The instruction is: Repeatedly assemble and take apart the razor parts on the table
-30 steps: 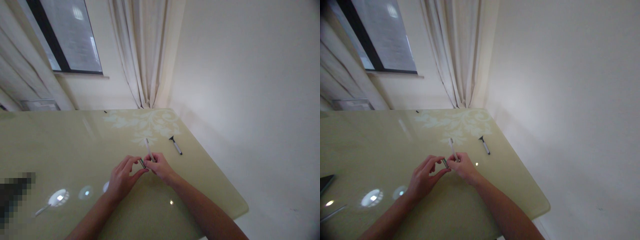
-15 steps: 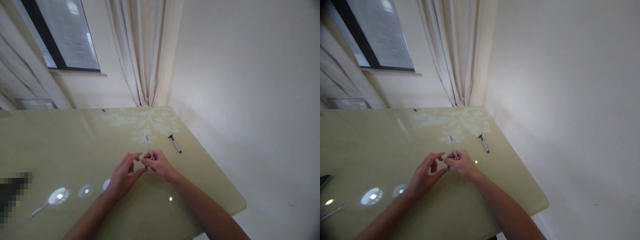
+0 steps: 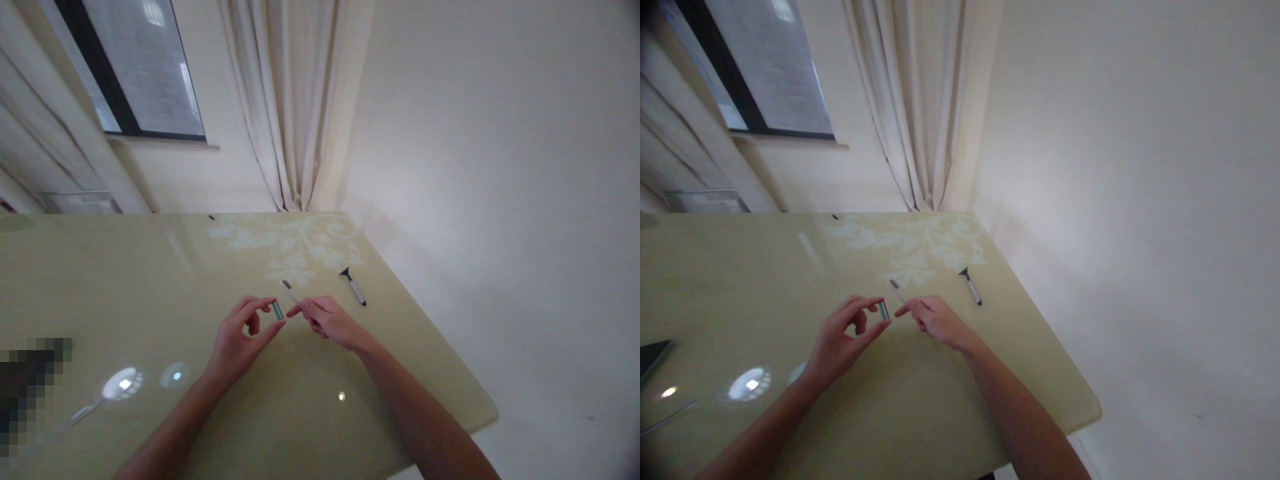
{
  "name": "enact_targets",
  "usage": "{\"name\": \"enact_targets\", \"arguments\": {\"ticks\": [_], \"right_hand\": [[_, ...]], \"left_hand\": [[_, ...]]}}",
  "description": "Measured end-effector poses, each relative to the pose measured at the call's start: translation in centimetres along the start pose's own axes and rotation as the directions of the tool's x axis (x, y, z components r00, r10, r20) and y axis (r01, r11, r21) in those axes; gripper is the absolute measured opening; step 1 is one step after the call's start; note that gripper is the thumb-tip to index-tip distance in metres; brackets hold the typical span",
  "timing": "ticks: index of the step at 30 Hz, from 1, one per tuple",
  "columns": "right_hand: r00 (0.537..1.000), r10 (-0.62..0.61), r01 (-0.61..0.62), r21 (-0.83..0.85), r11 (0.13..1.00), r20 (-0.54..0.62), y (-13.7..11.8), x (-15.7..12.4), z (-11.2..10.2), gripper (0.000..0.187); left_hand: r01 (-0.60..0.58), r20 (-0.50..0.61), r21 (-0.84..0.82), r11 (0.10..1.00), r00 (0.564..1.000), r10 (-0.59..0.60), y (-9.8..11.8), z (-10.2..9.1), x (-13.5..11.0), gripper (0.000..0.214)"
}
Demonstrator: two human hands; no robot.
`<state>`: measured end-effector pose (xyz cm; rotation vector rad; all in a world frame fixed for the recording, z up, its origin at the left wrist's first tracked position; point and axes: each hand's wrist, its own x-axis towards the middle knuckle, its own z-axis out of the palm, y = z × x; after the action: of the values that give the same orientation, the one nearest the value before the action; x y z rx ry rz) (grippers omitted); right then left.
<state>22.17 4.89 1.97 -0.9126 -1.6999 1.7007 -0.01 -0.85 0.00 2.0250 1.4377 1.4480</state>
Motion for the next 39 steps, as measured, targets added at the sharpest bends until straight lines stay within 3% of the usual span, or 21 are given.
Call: {"name": "enact_targets", "arguments": {"ticks": [6, 9, 12, 14, 17, 20, 23, 27, 32, 37, 39], "right_hand": [[0.997, -0.013, 0.016, -0.04, 0.999, 0.073, -0.2, -0.2, -0.9, 0.042], [0.99, -0.136, 0.14, -0.179, 0.974, 0.038, -0.3, -0.3, -0.4, 0.036], [0.943, -0.333, 0.298, -0.459, 0.837, 0.004, -0.6, -0.4, 0.0, 0.033], [0.913, -0.408, 0.338, -0.611, 0.716, 0.028, -0.8, -0.6, 0.1, 0.034], [0.903, -0.423, 0.331, -0.754, 0.567, 0.078, -0.9, -0.8, 0.0, 0.036], [0.893, -0.449, 0.279, -0.832, 0.481, 0.04, -0.9, -0.8, -0.5, 0.037], [0.891, -0.454, 0.259, -0.808, 0.529, -0.011, -1.1, -0.9, -0.9, 0.037], [0.921, -0.378, 0.324, -0.73, 0.601, 0.097, -1.2, -0.8, -0.7, 0.033], [0.92, -0.391, 0.235, -0.76, 0.606, -0.027, -0.8, -0.5, -0.6, 0.03], [0.925, -0.377, 0.304, -0.681, 0.667, 0.044, -0.7, -0.4, -1.0, 0.03], [0.924, -0.382, 0.285, -0.678, 0.678, 0.006, -0.6, -0.3, -1.1, 0.029]], "left_hand": [[0.033, -0.016, 0.012, 0.999, 0.999, -0.033, -0.8, -0.4, 0.3, 0.036], [0.039, -0.005, -0.02, 0.999, 0.999, -0.039, -0.7, -0.4, 0.3, 0.035], [0.04, 0.005, -0.047, 0.998, 0.999, -0.039, -0.5, -0.4, 0.3, 0.032], [0.041, 0.003, -0.051, 0.998, 0.999, -0.04, -0.5, -0.4, 0.3, 0.032], [0.039, 0.005, -0.049, 0.998, 0.999, -0.039, -0.5, -0.5, 0.3, 0.033], [0.019, 0.02, -0.046, 0.999, 1.0, -0.019, -0.4, -0.5, 0.2, 0.031], [-0.001, 0.039, -0.039, 0.999, 0.999, 0.003, -0.3, -0.6, 0.1, 0.032], [-0.011, 0.026, -0.018, 1.0, 1.0, 0.011, -0.4, -0.7, 0.0, 0.034], [-0.02, 0.045, -0.011, 1.0, 0.999, 0.02, -1.0, -0.6, 0.1, 0.033], [-0.005, 0.036, -0.009, 1.0, 0.999, 0.005, -0.9, -0.8, 0.3, 0.032], [-0.006, 0.049, -0.01, 1.0, 0.999, 0.007, -0.8, -0.8, 0.3, 0.033]]}}
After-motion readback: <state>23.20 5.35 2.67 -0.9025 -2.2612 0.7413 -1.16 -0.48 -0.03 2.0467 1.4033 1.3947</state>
